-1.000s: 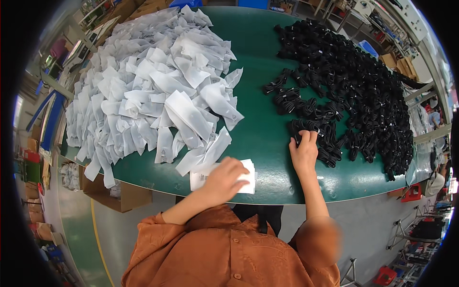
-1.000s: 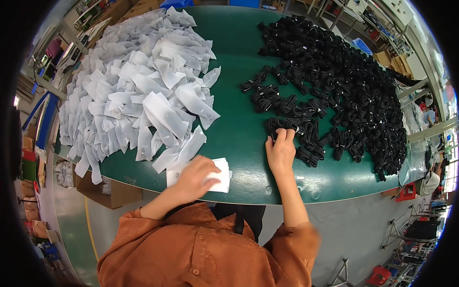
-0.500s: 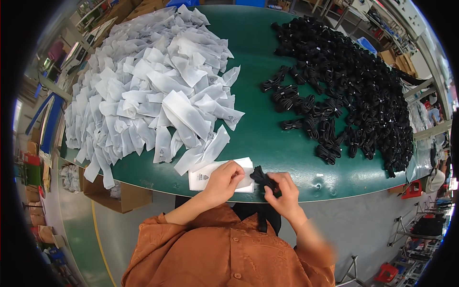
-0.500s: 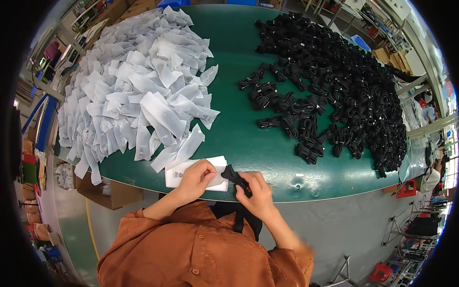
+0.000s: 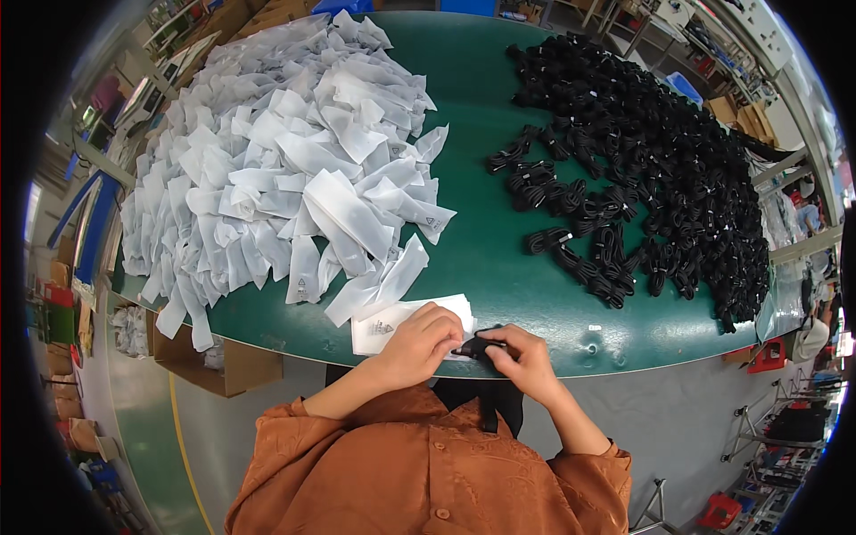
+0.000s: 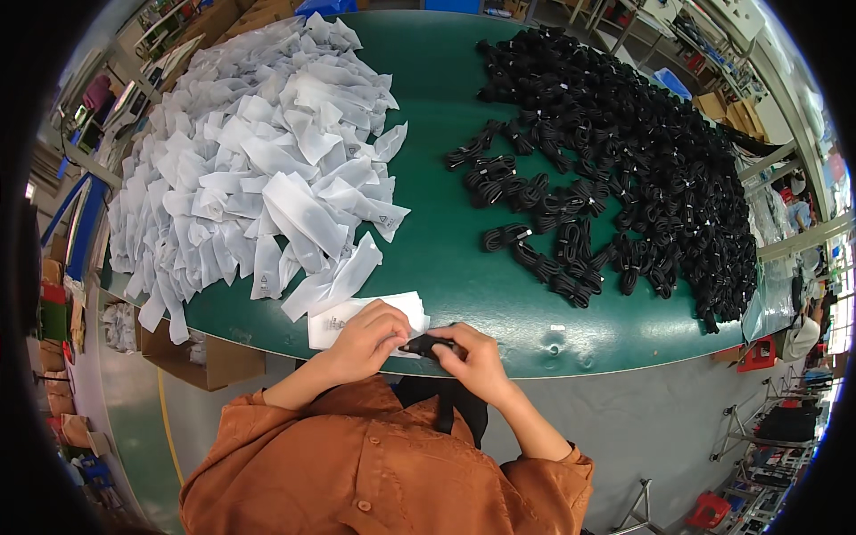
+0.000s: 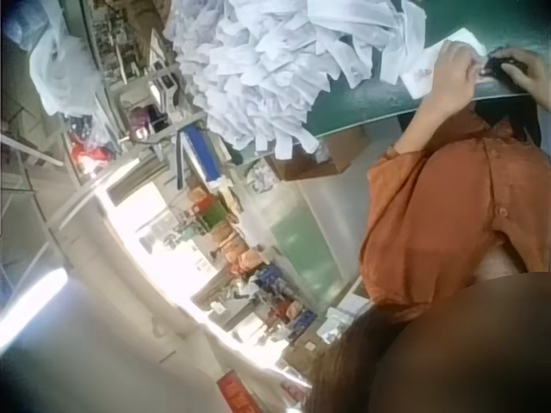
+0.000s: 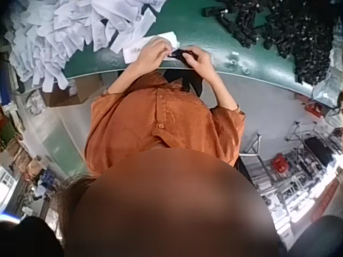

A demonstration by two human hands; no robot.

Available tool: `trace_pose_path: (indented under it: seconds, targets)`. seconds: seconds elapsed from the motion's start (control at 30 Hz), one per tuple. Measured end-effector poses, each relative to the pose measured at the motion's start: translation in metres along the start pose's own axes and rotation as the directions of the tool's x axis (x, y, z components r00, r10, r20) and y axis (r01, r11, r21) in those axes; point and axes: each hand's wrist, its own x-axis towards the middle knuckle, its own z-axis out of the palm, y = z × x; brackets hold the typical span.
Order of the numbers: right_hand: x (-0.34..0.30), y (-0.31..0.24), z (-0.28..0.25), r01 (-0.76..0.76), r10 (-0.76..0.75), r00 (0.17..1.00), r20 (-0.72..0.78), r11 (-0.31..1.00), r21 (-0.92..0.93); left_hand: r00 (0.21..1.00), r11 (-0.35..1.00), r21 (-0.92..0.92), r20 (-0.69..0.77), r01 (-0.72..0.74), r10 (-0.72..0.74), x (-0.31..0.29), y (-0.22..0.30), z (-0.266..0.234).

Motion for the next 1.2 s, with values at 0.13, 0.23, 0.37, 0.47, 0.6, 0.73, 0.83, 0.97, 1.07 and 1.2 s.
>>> trace_pose_path:
  seconds: [0.13, 0.23, 0.37, 0.47, 0.6, 0.73, 0.83, 0.97, 1.07, 1.2]
  targets:
    - [0.002, 0.001, 0.003, -0.404, 0.412, 0.909, 0.061, 0.838, 0.367, 0.998, 0.999, 0.011, 0.03, -0.049, 0.049, 0.0, 0.006, -0.003]
    - [0.001, -0.003, 0.004, -0.526, 0.523, 0.836, 0.164, 0.679, 0.512, 0.997, 0.998, 0.023, 0.032, -0.065, 0.064, 0.001, 0.008, -0.004]
    - [-0.001, -0.007, 0.008, -0.563, 0.555, 0.802, 0.221, 0.578, 0.59, 0.993, 0.993, 0.036, 0.044, -0.109, 0.107, 0.003, 0.011, -0.006]
    - [-0.003, -0.016, 0.012, -0.57, 0.578, 0.779, 0.241, 0.496, 0.655, 0.989, 0.987, 0.084, 0.067, -0.14, 0.134, 0.003, 0.014, -0.005]
    - [-0.007, -0.013, 0.022, -0.545, 0.566, 0.784, 0.255, 0.434, 0.717, 0.96, 0.942, 0.2, 0.13, -0.27, 0.248, 0.002, 0.024, -0.001]
    - [-0.009, -0.001, 0.041, -0.15, 0.238, 0.966, -0.1, 0.832, 0.534, 0.985, 0.973, 0.149, 0.009, -0.174, 0.174, 0.012, 0.024, -0.01]
    - [-0.009, -0.017, 0.033, 0.289, -0.295, 0.921, -0.255, 0.955, -0.063, 0.997, 0.995, 0.073, -0.022, -0.074, 0.076, 0.015, 0.023, -0.015]
    - [-0.004, -0.018, 0.033, 0.46, -0.48, 0.831, -0.28, 0.877, -0.14, 1.0, 0.998, -0.059, -0.008, -0.027, 0.027, 0.02, 0.026, -0.019]
    - [0.004, -0.028, 0.025, 0.486, -0.521, 0.792, -0.317, 0.853, -0.188, 0.977, 0.89, -0.405, 0.042, 0.207, -0.209, 0.025, 0.028, -0.024]
    - [0.015, -0.047, 0.016, 0.48, -0.518, 0.805, -0.29, 0.855, -0.194, 0.984, 0.844, -0.511, 0.023, 0.164, -0.177, 0.043, 0.024, -0.038]
